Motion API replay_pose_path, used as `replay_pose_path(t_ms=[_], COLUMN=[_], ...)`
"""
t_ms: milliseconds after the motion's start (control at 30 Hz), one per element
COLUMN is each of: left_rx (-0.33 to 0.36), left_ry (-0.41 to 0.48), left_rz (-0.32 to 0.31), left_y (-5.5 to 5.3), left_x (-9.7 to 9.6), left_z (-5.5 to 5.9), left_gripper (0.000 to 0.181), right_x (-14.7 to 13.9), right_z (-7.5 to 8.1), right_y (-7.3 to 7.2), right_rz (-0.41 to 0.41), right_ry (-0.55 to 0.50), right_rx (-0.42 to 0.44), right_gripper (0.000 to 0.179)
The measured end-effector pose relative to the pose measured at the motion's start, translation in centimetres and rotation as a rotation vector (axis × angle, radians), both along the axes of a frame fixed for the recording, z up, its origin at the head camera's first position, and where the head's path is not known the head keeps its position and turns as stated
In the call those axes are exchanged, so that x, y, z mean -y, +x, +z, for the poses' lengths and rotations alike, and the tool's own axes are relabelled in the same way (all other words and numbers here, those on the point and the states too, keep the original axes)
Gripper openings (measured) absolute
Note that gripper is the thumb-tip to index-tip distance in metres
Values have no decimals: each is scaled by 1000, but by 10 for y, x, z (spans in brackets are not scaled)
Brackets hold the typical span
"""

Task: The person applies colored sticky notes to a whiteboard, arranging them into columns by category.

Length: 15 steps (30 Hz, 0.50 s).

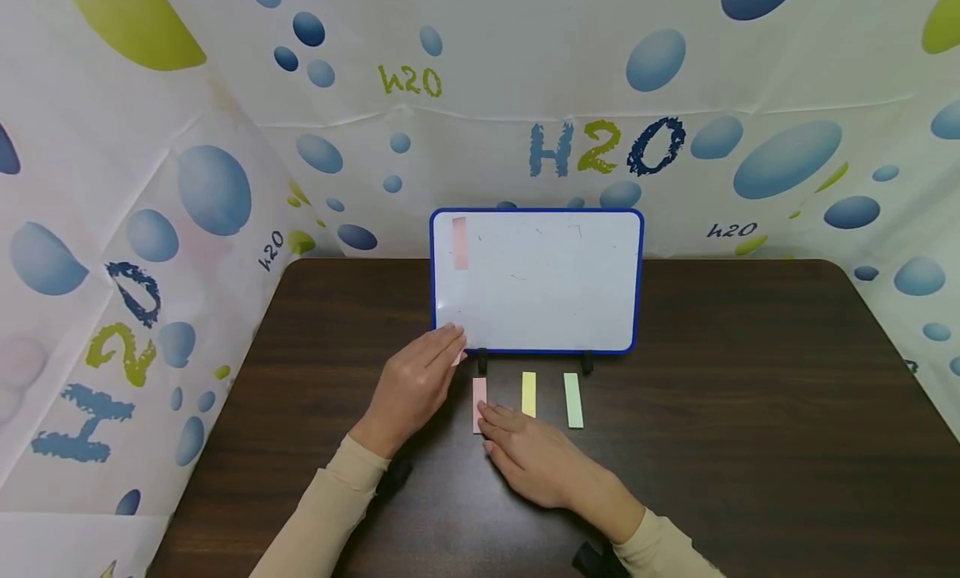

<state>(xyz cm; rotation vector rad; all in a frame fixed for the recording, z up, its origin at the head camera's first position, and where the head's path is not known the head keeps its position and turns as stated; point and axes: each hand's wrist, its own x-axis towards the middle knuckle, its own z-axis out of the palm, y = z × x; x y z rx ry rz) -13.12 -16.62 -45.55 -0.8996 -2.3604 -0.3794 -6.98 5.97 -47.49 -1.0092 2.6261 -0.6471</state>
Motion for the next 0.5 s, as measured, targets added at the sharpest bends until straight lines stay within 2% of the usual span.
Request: replay_pose_path(t_ms=[300,500], left_rx=[-51,-63], left_ry=[25,4], left_rz=[21,36], left_y=[-6,-9], left_x=[-2,-1], left_z=[3,3], left_gripper=[41,44], right_x=[-1,-1], right_z=[0,0], right_y=[-1,-1], right_rz=[2,-1], right_ry=[-11,-16], right_rx=[5,5], right_gripper=[48,48])
